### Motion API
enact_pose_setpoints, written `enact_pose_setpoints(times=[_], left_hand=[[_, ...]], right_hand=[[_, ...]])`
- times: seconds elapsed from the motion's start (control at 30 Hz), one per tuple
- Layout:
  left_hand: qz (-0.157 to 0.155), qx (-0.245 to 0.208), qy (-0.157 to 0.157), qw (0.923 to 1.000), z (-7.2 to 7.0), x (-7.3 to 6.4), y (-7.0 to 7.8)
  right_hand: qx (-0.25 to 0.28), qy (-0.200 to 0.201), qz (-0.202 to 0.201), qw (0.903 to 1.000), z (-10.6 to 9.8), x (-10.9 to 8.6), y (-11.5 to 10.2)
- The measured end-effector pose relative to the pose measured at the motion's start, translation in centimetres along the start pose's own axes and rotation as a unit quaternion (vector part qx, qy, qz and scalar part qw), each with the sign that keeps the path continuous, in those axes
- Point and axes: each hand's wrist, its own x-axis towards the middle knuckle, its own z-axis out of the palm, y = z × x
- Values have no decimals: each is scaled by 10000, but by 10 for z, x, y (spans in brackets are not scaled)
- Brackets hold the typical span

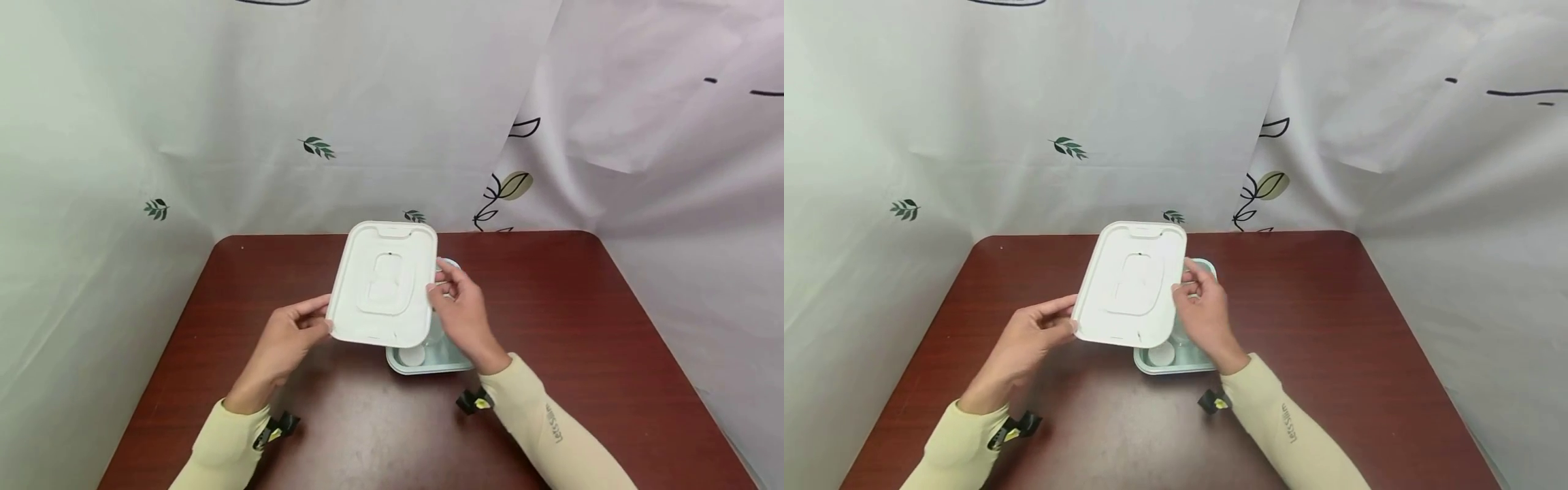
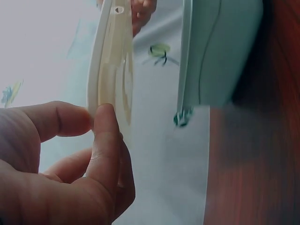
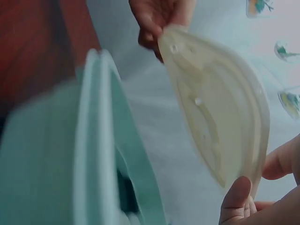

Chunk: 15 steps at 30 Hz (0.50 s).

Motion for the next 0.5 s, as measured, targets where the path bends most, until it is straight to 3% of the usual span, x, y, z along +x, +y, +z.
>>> enact_pose_setpoints(times=[0.17, 0.3, 0.5], left_hand=[[307, -69, -261, 9992, 24, 7, -2], [711, 294, -376, 9963, 41, 16, 0], [1388, 984, -55, 9854, 58, 27, 7]], right_hand=[[-372, 95, -99, 9992, -29, 17, -2], [-839, 100, -303, 9960, -48, 31, -7], [-1799, 217, -1047, 9779, -70, 49, -23]])
